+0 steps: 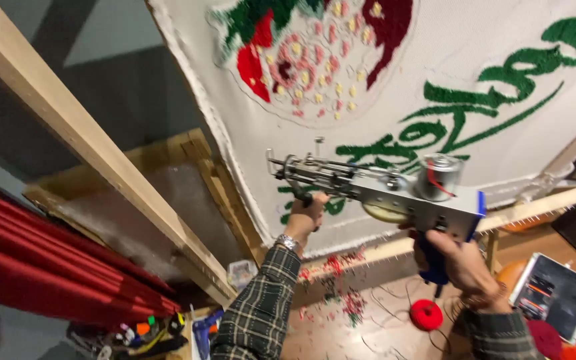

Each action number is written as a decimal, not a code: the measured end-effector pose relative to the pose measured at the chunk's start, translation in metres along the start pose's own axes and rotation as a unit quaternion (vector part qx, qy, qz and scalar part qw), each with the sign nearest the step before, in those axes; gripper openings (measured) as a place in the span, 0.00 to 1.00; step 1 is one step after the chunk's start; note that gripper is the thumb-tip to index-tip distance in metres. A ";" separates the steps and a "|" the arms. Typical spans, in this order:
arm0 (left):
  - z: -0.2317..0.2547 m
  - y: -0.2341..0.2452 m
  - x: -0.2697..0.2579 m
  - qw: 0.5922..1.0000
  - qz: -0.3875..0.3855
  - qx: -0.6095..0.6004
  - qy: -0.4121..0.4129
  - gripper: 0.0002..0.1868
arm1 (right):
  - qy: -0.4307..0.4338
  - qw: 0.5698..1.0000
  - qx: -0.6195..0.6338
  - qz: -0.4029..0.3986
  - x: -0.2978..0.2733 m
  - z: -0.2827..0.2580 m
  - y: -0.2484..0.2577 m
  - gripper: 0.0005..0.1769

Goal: Using a tufting gun to apply red yarn to a rug canvas following a pre-drawn design.

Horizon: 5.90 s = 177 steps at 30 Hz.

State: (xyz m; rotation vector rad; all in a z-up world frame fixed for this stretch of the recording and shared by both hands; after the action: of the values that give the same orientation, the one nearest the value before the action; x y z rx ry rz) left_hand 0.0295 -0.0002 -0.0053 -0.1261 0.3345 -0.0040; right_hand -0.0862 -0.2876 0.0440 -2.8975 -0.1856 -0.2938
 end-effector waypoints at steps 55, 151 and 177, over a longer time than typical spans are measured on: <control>-0.632 0.164 0.146 0.805 0.205 0.556 0.002 0.04 | -0.302 0.893 -0.315 -0.113 0.016 0.727 0.100 0.38; -0.498 0.037 0.230 0.968 -0.113 -0.021 -0.225 0.12 | -0.116 0.901 -0.413 -0.066 -0.090 0.803 0.449 0.22; -0.556 0.019 0.263 0.958 -0.108 0.208 -0.166 0.06 | 0.025 0.951 -0.264 0.161 0.023 0.609 0.379 0.19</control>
State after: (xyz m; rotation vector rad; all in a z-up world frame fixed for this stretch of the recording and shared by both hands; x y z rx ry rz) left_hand 0.0954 -0.0561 -0.6141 0.2543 -0.0216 -0.2673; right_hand 0.1034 -0.5103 -0.6110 -3.3638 0.4420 -0.4085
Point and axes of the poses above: each hand's wrist, its own x-axis towards the middle knuckle, its own y-axis out of the back of the hand, z = x × y, the point moved 3 cm from there along x, towards the middle knuckle, and after that the axes turned 9 degrees about y, right-handed, at the moved point
